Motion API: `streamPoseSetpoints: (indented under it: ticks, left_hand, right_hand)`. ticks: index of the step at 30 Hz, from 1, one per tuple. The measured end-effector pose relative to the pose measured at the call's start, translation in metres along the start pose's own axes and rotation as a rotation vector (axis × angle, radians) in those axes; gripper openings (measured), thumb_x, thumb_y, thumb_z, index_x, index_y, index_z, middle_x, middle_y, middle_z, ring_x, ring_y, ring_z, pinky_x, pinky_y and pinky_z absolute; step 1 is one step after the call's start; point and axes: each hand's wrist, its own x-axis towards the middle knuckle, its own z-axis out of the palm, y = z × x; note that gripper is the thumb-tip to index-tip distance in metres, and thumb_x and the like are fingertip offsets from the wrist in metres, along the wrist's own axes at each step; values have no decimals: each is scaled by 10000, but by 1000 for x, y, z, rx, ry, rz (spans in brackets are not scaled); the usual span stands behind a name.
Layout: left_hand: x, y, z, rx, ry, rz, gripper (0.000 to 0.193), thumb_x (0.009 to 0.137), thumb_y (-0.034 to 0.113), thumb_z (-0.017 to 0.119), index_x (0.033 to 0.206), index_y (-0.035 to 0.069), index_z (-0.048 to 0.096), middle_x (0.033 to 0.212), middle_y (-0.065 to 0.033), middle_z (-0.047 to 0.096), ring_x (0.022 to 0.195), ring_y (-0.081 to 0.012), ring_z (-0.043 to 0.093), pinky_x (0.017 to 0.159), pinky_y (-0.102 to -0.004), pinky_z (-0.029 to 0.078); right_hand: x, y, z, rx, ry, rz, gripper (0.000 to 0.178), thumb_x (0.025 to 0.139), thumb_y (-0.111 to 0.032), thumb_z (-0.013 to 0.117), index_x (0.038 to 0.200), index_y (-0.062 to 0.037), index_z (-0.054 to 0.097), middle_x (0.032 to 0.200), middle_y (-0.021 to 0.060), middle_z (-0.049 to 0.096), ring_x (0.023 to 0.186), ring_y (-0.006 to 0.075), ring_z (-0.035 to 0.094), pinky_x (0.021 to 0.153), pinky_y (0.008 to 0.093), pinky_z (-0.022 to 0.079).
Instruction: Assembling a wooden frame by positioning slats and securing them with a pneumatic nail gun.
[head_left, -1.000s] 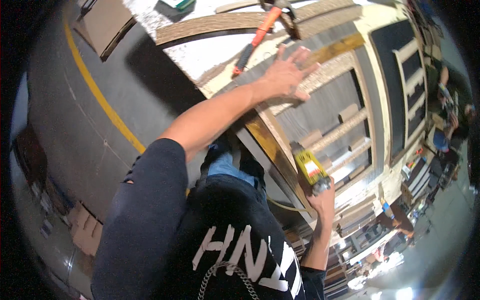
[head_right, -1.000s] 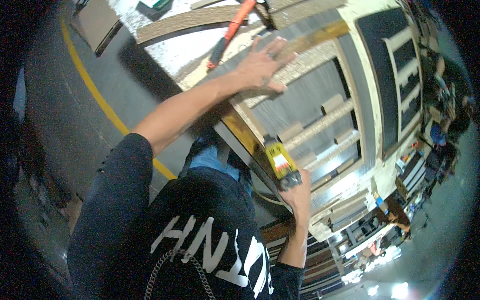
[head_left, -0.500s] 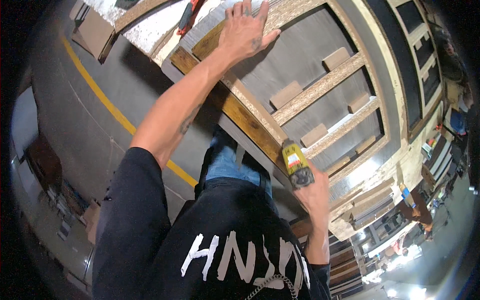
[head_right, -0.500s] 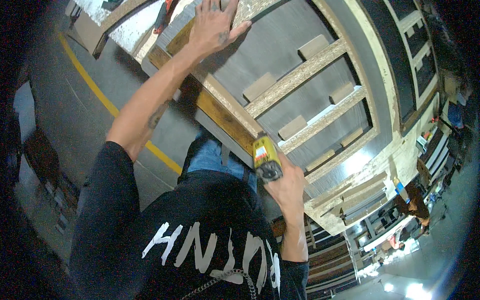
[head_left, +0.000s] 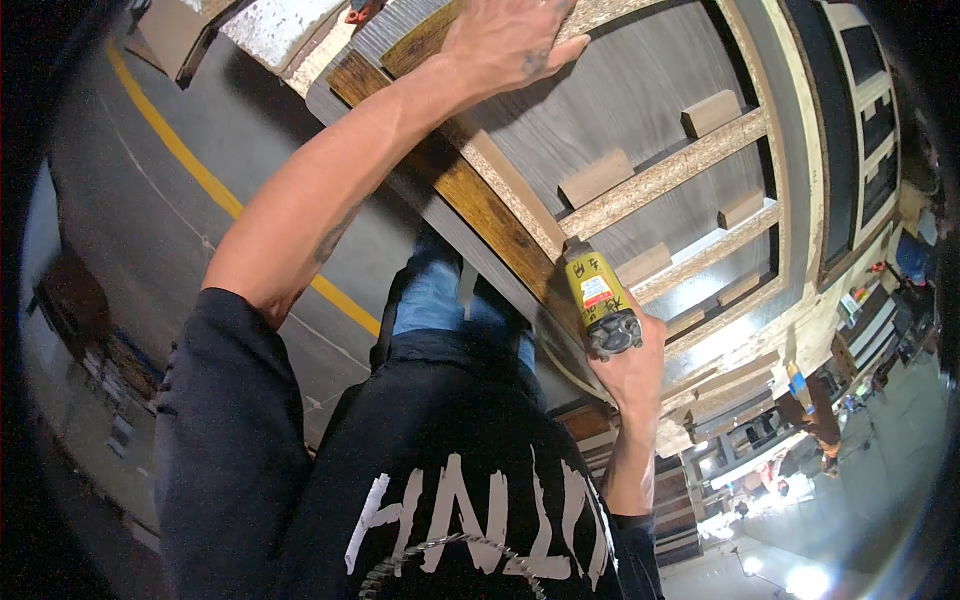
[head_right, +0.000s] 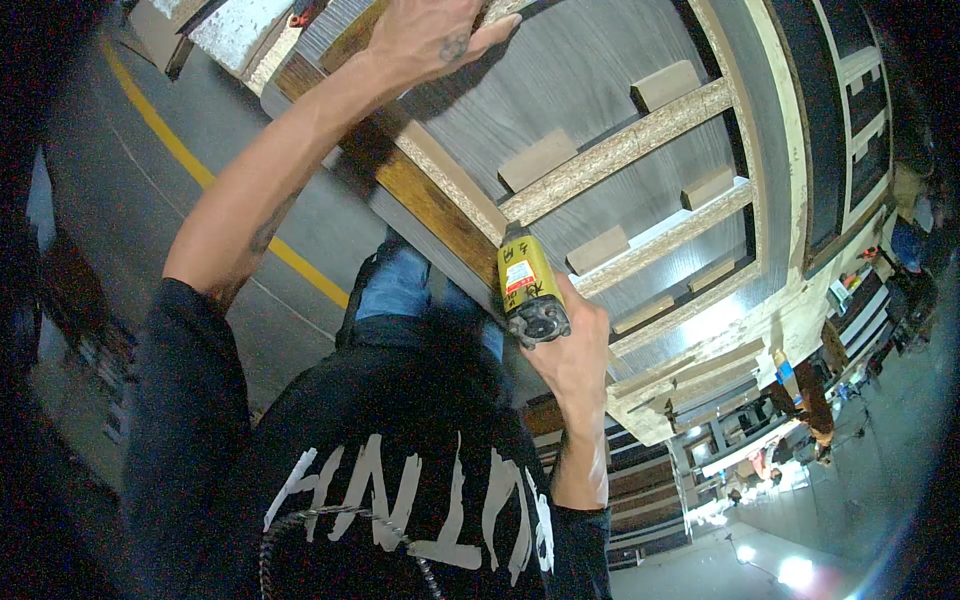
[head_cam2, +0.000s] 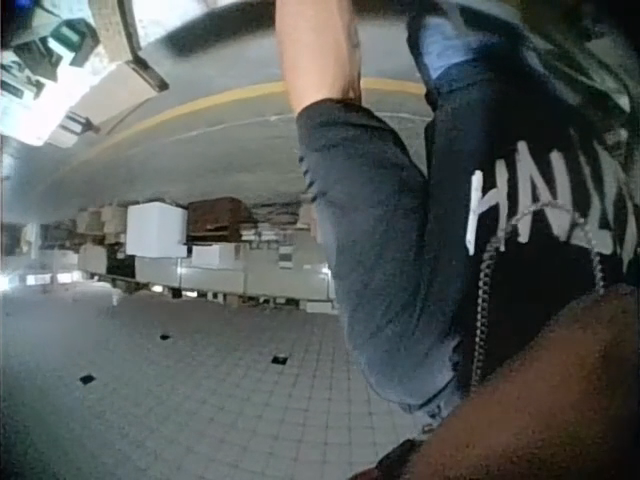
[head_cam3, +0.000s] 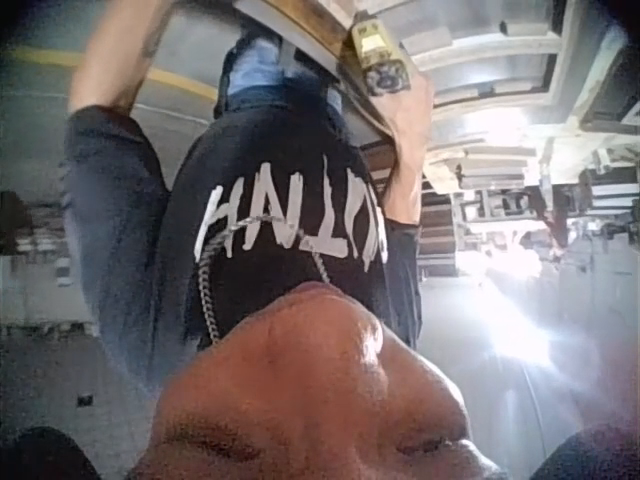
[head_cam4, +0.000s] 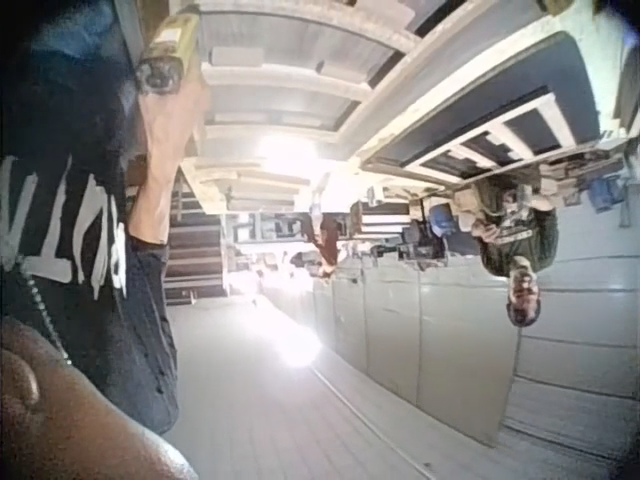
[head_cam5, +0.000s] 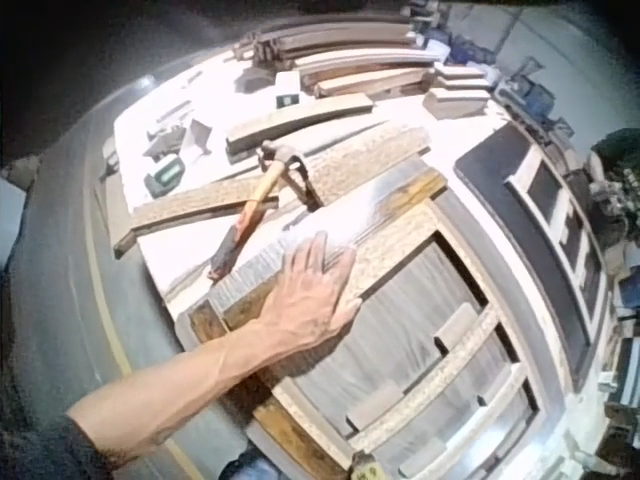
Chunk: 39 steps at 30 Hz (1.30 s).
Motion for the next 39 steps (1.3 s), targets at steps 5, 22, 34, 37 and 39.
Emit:
streamPoseSetpoints:
  ticks: [5,22,34,37,39]
  left_hand:
    - [1,-2,2,-14,-1,-7,744,889,416,613,1454,-3,372,1391,-379,357,1292,-498,349,1098,-579,265]
    - [5,3,-3,2,-26,-32,751,892,418,608,1468,-1,369,1423,-403,350,1315,-517,360,1104,-585,286]
    - [-2,-4,4,-110,4,-39,740,917,396,588,1465,-38,344,1424,-430,326,1336,-536,330,1126,-580,263]
    - [3,-2,3,-85,-24,-38,744,919,396,586,1468,-41,338,1423,-427,330,1337,-539,328,1128,-583,261]
    - [4,1,-2,-109,-49,-48,747,919,398,586,1470,-39,334,1428,-425,326,1341,-541,323,1131,-587,257]
  right_hand:
    - [-1,1,-2,-80,-50,37,424,723,-146,705,1128,-24,675,780,203,682,698,357,674,707,392,523]
    - [2,-3,-4,-117,-65,62,384,705,-42,680,1084,16,661,764,202,682,692,338,694,681,373,541]
    - [8,-7,-1,-258,-100,9,417,683,-186,798,1046,-70,627,822,170,671,808,407,611,794,459,455]
    - [9,-8,0,-206,-87,-12,367,700,-70,697,1061,-3,678,795,197,691,731,379,685,691,402,533]
    - [8,-9,2,-263,-61,-4,335,706,-67,685,1033,6,674,780,206,682,746,388,685,694,404,538]
